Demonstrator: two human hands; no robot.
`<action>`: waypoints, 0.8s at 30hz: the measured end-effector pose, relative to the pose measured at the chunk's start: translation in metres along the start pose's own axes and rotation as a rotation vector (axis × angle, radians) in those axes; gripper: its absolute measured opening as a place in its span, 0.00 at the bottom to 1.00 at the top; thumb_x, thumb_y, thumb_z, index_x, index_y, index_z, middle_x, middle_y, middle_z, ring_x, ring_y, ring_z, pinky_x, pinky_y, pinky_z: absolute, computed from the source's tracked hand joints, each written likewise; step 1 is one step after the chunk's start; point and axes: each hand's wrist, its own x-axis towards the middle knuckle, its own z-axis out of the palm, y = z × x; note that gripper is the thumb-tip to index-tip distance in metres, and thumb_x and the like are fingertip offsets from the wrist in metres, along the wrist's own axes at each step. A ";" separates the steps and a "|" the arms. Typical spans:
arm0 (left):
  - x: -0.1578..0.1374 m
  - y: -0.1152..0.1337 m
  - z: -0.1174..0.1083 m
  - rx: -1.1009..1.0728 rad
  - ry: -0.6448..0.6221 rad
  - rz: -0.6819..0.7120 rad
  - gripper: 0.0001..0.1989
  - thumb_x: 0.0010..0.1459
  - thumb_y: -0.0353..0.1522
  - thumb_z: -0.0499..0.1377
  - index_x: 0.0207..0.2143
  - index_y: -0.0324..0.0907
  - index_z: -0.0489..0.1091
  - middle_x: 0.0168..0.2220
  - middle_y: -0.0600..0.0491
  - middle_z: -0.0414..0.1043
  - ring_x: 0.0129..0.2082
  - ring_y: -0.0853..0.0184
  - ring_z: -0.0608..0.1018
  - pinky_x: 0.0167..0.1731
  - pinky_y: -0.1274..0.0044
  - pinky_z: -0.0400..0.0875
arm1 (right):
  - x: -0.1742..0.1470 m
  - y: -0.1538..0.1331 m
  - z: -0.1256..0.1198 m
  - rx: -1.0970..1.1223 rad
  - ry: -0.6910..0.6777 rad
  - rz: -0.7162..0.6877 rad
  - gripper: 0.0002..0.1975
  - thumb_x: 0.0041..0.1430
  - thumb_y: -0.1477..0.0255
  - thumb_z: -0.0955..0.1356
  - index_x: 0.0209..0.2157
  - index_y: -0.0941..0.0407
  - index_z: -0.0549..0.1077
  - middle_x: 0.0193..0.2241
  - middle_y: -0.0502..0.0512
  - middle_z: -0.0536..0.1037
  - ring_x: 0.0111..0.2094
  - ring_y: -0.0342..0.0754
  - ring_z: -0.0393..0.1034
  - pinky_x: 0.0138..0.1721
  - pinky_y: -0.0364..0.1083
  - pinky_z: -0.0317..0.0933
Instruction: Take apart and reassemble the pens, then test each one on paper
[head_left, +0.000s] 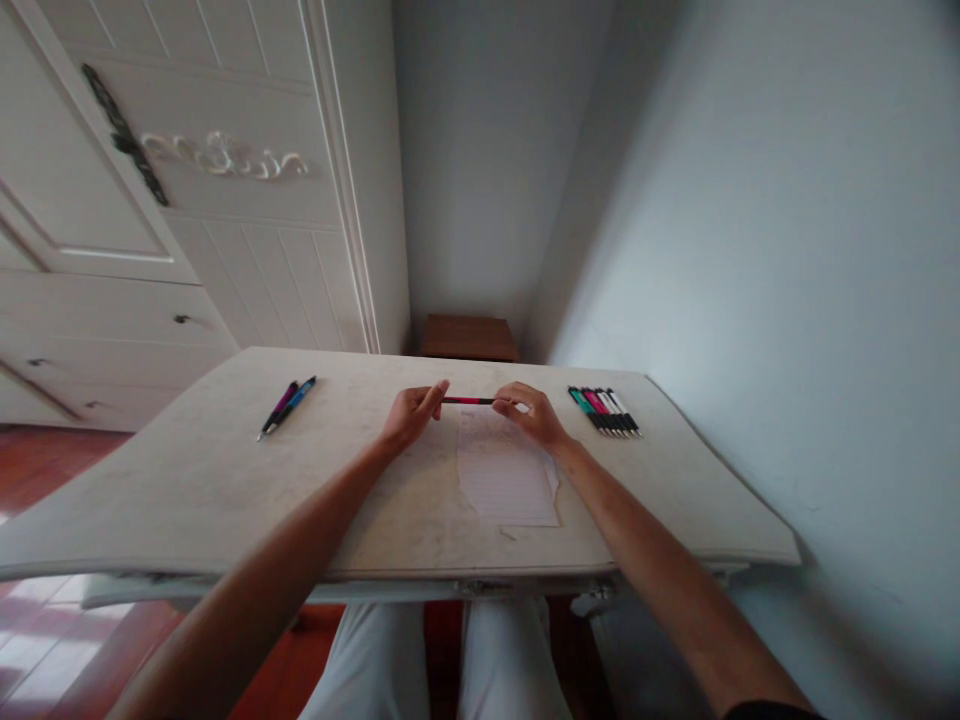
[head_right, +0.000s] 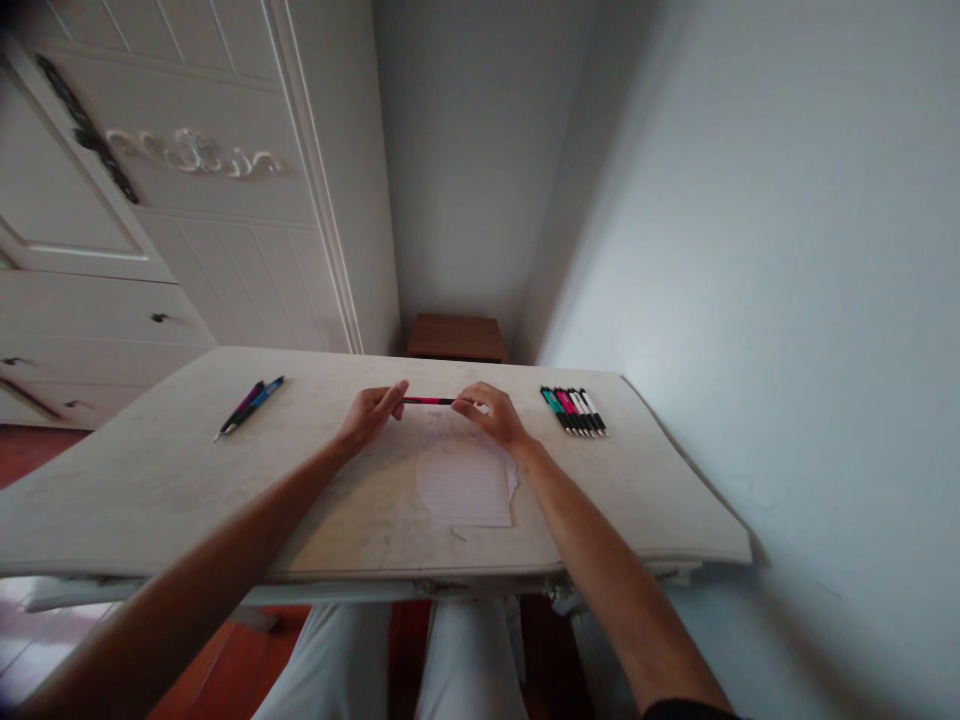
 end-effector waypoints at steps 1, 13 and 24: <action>0.001 0.000 -0.001 -0.029 -0.003 -0.006 0.30 0.59 0.51 0.49 0.13 0.41 0.62 0.13 0.56 0.59 0.17 0.72 0.63 0.22 0.78 0.56 | 0.000 -0.001 0.000 0.009 -0.011 -0.022 0.22 0.55 0.49 0.66 0.30 0.54 0.78 0.34 0.58 0.77 0.38 0.51 0.71 0.42 0.49 0.63; 0.011 0.001 -0.004 -0.626 0.059 -0.203 0.20 0.49 0.45 0.61 0.18 0.38 0.66 0.25 0.47 0.76 0.19 0.72 0.70 0.20 0.77 0.63 | 0.005 0.009 0.003 0.340 0.172 0.347 0.35 0.54 0.40 0.59 0.26 0.58 0.76 0.27 0.59 0.78 0.27 0.46 0.70 0.32 0.46 0.64; 0.019 0.007 -0.018 -1.123 0.175 -0.673 0.22 0.53 0.43 0.63 0.18 0.41 0.57 0.14 0.59 0.63 0.12 0.76 0.64 0.13 0.82 0.58 | 0.005 0.009 0.007 0.443 0.123 0.446 0.37 0.47 0.36 0.60 0.23 0.59 0.76 0.24 0.58 0.77 0.23 0.44 0.69 0.26 0.43 0.63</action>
